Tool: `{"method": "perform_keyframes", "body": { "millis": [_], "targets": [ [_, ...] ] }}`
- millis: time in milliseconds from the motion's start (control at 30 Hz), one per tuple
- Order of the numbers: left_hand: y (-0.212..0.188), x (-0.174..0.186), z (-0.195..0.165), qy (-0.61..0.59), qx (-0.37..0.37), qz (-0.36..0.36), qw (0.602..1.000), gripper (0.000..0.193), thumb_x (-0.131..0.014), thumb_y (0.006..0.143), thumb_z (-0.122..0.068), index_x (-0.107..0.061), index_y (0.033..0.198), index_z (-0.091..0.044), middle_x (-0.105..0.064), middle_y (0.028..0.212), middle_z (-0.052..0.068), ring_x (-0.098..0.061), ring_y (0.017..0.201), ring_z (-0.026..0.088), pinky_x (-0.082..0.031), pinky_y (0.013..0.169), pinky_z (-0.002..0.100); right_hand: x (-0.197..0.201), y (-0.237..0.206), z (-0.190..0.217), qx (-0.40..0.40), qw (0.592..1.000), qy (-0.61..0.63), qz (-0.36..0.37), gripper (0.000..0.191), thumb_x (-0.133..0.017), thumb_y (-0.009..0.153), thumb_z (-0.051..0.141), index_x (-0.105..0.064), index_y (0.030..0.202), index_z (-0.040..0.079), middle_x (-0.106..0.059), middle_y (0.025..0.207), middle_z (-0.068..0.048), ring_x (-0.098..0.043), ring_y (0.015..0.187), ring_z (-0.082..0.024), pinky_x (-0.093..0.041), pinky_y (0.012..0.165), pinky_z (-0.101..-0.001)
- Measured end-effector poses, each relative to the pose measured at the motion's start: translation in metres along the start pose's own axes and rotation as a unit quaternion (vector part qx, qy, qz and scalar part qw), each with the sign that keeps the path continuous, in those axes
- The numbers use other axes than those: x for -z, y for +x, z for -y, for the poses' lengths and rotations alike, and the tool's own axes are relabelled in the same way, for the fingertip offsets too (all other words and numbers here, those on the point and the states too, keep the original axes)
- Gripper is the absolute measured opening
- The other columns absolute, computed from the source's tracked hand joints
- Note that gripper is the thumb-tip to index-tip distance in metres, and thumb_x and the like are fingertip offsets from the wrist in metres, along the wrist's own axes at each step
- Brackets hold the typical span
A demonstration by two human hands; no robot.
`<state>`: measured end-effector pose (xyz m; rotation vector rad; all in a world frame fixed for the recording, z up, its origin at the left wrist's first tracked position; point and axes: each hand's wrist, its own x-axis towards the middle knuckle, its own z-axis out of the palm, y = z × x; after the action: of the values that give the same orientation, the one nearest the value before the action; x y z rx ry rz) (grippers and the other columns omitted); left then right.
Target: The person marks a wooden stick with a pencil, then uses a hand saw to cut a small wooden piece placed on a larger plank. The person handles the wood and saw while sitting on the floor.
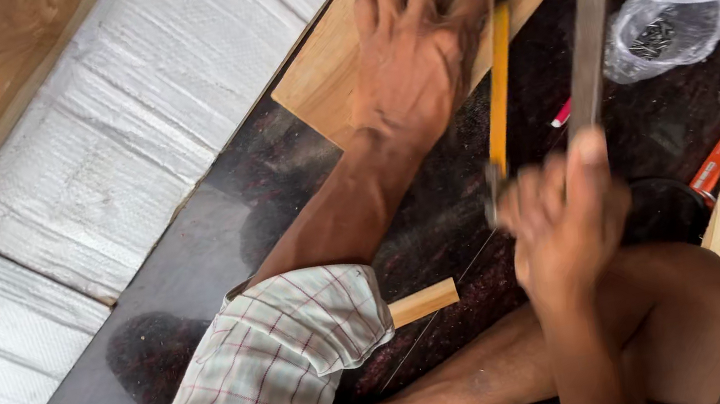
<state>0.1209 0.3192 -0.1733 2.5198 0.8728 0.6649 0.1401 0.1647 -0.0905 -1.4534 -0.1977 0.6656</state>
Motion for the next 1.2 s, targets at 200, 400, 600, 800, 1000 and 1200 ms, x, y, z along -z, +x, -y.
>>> {"method": "perform_keyframes", "body": {
  "millis": [200,400,600,800,1000,1200],
  "targets": [
    [0.007,0.012,-0.007,-0.02,0.012,0.018,1.0,0.02,-0.064,0.099,-0.024,-0.075,0.115,-0.02,-0.053,0.13,0.013,-0.048,0.115,0.032,-0.04,0.088,0.048,-0.013,0.088,-0.001,0.044,0.997,-0.055,0.002,0.065,-0.06,0.106,0.058,-0.031,0.064,0.018,-0.031,0.052,0.002,-0.029,0.04,-0.011,-0.025,0.037,-0.0316],
    [0.004,0.006,-0.007,-0.003,0.002,-0.024,1.0,0.021,-0.062,0.1,-0.017,-0.074,0.117,-0.023,-0.054,0.129,0.011,-0.048,0.121,0.03,-0.04,0.089,0.048,0.026,-0.054,-0.007,-0.052,0.999,-0.003,-0.014,0.058,-0.051,0.11,0.048,-0.028,0.066,0.018,-0.024,0.054,0.006,-0.025,0.048,-0.01,-0.03,0.054,-0.0294],
    [0.003,0.003,0.0,-0.019,-0.003,-0.019,1.0,0.025,-0.064,0.098,-0.019,-0.073,0.121,-0.021,-0.054,0.128,0.012,-0.047,0.119,0.032,-0.04,0.09,0.048,-0.019,0.041,0.003,0.029,0.999,-0.01,0.019,0.065,-0.061,0.108,0.053,-0.028,0.066,0.018,-0.025,0.056,0.004,-0.027,0.045,-0.012,-0.026,0.043,-0.0306],
    [0.007,0.014,-0.007,-0.006,-0.001,0.003,1.0,0.02,-0.064,0.099,-0.024,-0.073,0.117,-0.02,-0.053,0.128,0.012,-0.048,0.114,0.032,-0.039,0.085,0.048,-0.016,0.082,0.005,0.052,0.995,-0.078,0.033,0.07,-0.062,0.103,0.063,-0.029,0.062,0.018,-0.03,0.052,0.003,-0.028,0.039,-0.012,-0.027,0.037,-0.0315],
    [0.001,0.003,-0.004,-0.028,0.002,-0.001,1.0,0.02,-0.064,0.101,-0.023,-0.074,0.118,-0.022,-0.05,0.138,0.011,-0.048,0.117,0.03,-0.042,0.095,0.046,0.0,-0.038,0.014,-0.032,0.999,-0.026,-0.012,0.058,-0.053,0.109,0.049,-0.028,0.067,0.017,-0.024,0.057,0.006,-0.026,0.048,-0.009,-0.028,0.049,-0.0281],
    [0.003,0.003,-0.001,0.002,-0.015,-0.037,0.999,0.029,-0.065,0.095,-0.019,-0.074,0.122,-0.022,-0.049,0.137,0.013,-0.047,0.118,0.033,-0.042,0.094,0.047,-0.026,0.044,0.007,0.032,0.999,-0.036,0.005,0.059,-0.057,0.11,0.048,-0.029,0.067,0.018,-0.025,0.057,0.007,-0.026,0.046,-0.008,-0.027,0.043,-0.029]
  ]
}}
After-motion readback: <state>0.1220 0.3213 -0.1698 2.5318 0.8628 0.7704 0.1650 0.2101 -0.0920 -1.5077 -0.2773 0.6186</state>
